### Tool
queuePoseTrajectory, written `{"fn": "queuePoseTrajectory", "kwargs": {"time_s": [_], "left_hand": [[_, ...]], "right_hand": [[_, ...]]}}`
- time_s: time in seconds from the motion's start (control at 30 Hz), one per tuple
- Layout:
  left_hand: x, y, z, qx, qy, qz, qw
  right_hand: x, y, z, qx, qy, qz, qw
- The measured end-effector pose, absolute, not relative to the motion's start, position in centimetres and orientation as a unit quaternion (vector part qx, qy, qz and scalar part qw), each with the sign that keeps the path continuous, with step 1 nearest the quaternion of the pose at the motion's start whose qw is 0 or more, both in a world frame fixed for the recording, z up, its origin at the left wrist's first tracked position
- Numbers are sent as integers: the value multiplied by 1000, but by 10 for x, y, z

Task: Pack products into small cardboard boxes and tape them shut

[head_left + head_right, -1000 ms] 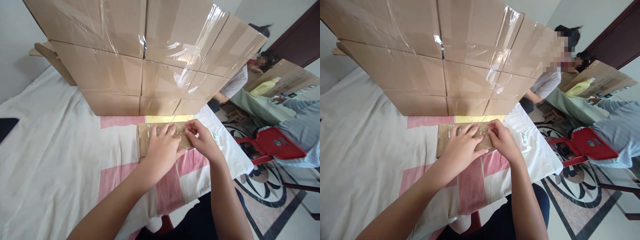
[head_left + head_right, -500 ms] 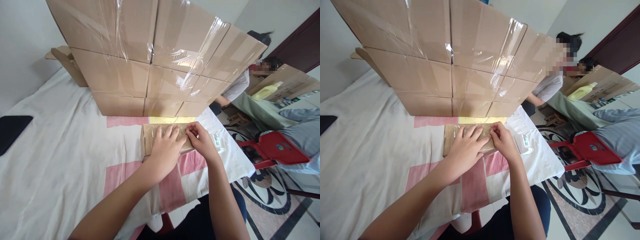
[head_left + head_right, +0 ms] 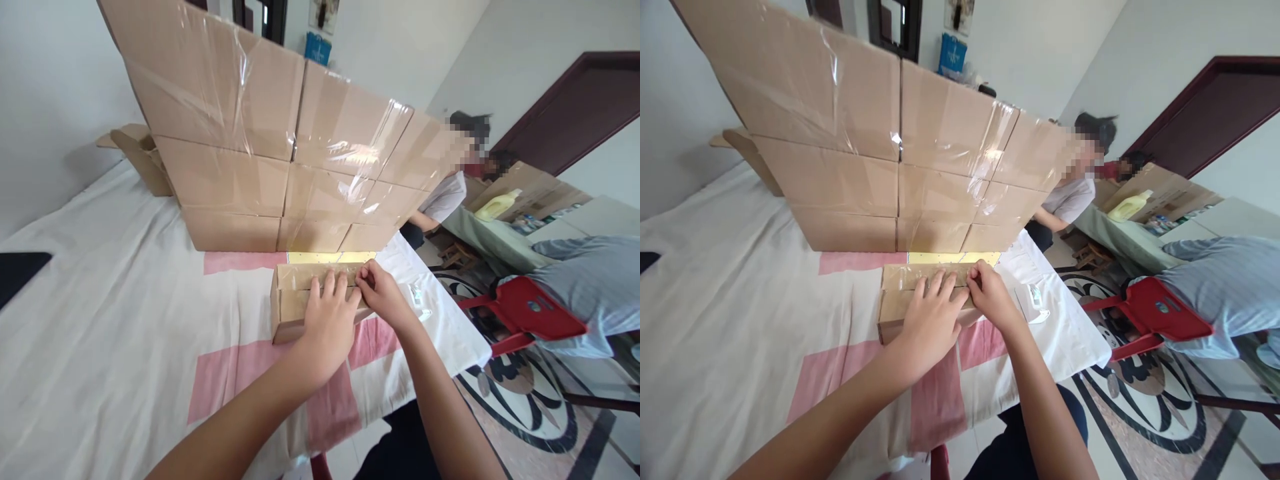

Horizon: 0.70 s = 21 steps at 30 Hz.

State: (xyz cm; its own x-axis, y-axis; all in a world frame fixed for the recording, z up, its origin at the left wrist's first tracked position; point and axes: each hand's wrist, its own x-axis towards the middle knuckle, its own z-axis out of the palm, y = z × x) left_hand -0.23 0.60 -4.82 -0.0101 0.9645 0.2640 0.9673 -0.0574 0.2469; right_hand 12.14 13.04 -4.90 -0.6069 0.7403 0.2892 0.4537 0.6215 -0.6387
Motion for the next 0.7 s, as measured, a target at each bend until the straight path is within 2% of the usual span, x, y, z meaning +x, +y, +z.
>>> {"fn": "queuePoseTrajectory", "kwargs": {"time_s": [0.1,0.17,0.27,0.37,0.47,0.57,0.7], "left_hand": [[-1,6,-51,-701,-681,-211,13],[1,7,-51,-699,-679,-223,20],[3,10,-52,-684,-695,-218,26],[5,14,-54,-671,-714,-199,27],[5,15,-53,-675,-712,-189,40],[3,13,-49,-687,-703,-179,47],[2,9,-47,-699,-691,-175,54]], "right_hand": [[123,131,-58,-394,-828,186,353],[127,130,-66,-426,-786,204,400],[140,124,-84,-393,-729,368,421],[154,115,-108,-288,-666,564,394],[161,111,-125,-213,-617,668,357],[165,112,-128,-172,-641,662,347],[169,119,-125,-155,-725,578,341]]}}
